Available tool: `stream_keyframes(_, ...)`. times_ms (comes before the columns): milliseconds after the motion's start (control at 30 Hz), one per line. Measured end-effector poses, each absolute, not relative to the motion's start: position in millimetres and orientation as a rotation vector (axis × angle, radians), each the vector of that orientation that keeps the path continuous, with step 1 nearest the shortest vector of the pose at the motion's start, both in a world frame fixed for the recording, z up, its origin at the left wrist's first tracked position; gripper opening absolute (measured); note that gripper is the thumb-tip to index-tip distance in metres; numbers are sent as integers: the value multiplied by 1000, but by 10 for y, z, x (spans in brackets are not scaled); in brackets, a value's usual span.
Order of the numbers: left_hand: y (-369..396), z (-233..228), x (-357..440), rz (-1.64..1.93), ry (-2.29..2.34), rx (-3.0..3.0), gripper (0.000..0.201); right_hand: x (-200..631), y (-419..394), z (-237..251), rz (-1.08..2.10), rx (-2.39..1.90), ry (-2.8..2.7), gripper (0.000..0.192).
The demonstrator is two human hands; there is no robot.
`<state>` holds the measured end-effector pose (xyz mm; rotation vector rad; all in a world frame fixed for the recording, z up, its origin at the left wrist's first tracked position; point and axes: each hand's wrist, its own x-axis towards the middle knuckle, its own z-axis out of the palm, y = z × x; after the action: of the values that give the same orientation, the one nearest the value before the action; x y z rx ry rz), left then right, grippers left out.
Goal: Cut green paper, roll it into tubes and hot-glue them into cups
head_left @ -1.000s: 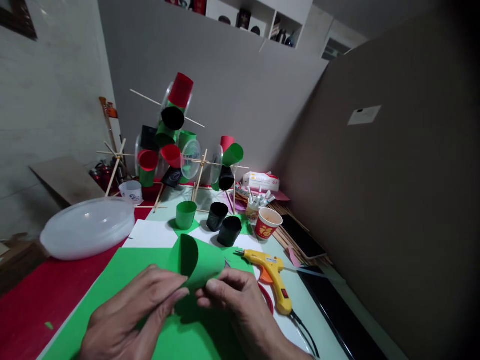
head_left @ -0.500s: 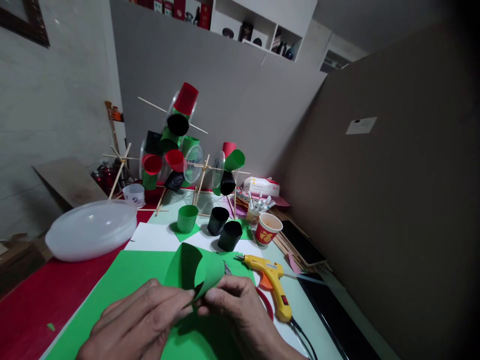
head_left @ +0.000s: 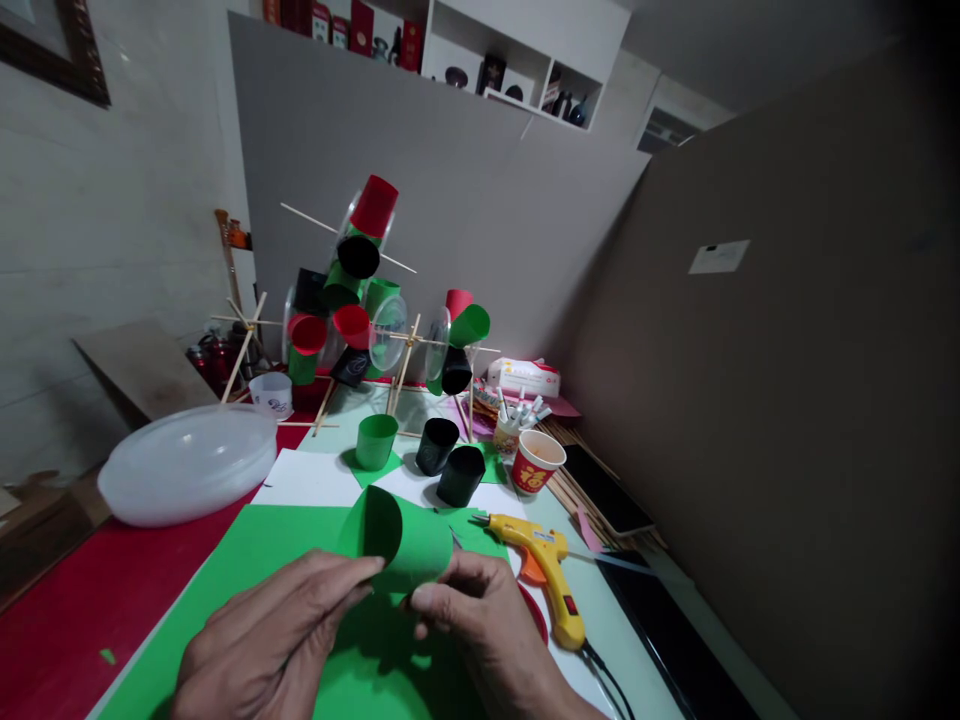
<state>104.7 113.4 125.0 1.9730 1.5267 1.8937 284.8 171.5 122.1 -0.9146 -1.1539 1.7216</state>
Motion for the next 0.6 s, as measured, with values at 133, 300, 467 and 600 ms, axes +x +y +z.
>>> stream_keyframes(133, 1165, 1237, 1070, 1906, 1466, 1958, 20, 2843, 1704, 1258, 1727, -930, -1168, 28)
stream_keyframes(300, 1173, 1341, 1052, 1855, 1530, 1755, 17, 2837, 1710, 1282, 1745, -938, -1136, 37)
stream_keyframes(467, 1333, 1577, 849, 1747, 1639, 1403, 35, 2836, 1713, 1306, 1792, -941, -1115, 51)
stream_keyframes(600, 1534, 1595, 733, 1511, 1567, 1470, 28, 2830, 1701, 1297, 1830, -946, -1164, 52)
